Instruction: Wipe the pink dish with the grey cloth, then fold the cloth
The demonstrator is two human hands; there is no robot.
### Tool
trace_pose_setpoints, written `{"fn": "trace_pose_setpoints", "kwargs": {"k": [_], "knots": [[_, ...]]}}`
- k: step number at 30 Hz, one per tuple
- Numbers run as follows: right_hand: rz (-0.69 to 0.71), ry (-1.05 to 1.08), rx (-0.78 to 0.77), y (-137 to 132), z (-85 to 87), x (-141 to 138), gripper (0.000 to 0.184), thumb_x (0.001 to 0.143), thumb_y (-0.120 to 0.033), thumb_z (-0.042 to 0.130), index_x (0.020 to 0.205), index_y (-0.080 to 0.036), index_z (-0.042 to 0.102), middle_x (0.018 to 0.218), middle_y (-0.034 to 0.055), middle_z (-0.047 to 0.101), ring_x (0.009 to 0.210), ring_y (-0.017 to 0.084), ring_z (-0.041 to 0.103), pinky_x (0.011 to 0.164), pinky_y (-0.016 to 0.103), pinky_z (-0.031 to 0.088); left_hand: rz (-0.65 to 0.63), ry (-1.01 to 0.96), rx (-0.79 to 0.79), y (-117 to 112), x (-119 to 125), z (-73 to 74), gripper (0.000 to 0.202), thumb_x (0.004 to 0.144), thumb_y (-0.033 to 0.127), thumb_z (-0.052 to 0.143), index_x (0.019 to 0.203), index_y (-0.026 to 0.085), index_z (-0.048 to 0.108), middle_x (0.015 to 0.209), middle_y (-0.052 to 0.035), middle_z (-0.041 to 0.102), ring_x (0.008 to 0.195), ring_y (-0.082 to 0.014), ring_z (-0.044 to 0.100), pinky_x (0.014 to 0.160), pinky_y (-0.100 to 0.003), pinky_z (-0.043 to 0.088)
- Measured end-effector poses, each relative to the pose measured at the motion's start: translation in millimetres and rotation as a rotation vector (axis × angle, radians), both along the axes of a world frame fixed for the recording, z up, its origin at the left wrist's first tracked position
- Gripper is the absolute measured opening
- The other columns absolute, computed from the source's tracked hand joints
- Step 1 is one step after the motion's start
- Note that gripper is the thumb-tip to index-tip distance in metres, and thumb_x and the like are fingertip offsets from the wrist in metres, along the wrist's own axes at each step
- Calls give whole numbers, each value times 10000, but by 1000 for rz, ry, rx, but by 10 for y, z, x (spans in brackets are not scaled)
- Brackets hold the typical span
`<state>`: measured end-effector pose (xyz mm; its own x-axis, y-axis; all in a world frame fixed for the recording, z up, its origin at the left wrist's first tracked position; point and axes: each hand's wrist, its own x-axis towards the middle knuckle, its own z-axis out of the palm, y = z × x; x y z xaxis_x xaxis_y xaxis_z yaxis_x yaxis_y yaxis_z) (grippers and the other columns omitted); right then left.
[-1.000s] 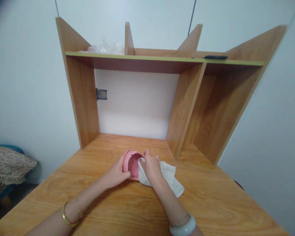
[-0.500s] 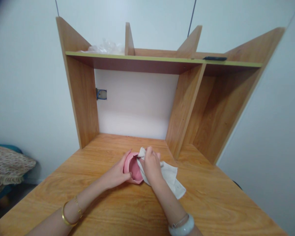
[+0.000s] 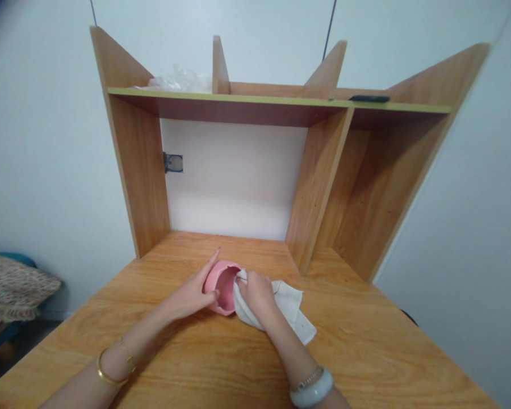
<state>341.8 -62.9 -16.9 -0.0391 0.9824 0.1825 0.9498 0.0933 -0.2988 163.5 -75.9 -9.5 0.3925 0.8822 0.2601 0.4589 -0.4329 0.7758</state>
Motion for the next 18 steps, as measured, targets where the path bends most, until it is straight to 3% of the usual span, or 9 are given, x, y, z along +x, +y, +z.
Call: {"fn": "trace_pose_setpoints", "kwargs": {"k": [4,7,10,13,18], "knots": [[-44,136,-44,88,-118,72,307,824,-286,424,901,-120,671,928,140,680,870,210,617,689,239,391,69,-185,27,43,98,-157,810,757,339,542,1397,160,79,1236,-114,484,1090,-226,489,975,-391,343],[-63,192,-47,107,-158,85,302,823,-278,421,870,-126,677,903,123,688,842,199,621,666,230,391,73,-269,64,43,206,-257,888,702,361,624,1387,146,102,1337,-140,361,1204,-248,381,1035,-406,261],[-73,185,-48,96,-152,66,305,823,-289,423,866,-128,678,896,117,690,833,194,622,655,228,387,63,-292,72,38,273,-321,855,690,299,635,1370,129,146,1347,-149,336,1237,-247,332,1053,-412,229],[-94,105,-53,72,-103,39,312,818,-314,435,860,-125,679,887,135,687,827,208,624,637,240,377,60,-267,98,44,276,-336,735,695,186,581,1338,144,227,1325,-125,369,1227,-225,341,1060,-401,219],[-92,-55,9,14,46,12,321,830,-357,429,853,-147,671,889,146,680,848,234,621,652,272,344,37,-133,142,3,223,-231,738,629,119,563,1314,189,299,1279,-96,421,1157,-222,412,1030,-392,274]]}}
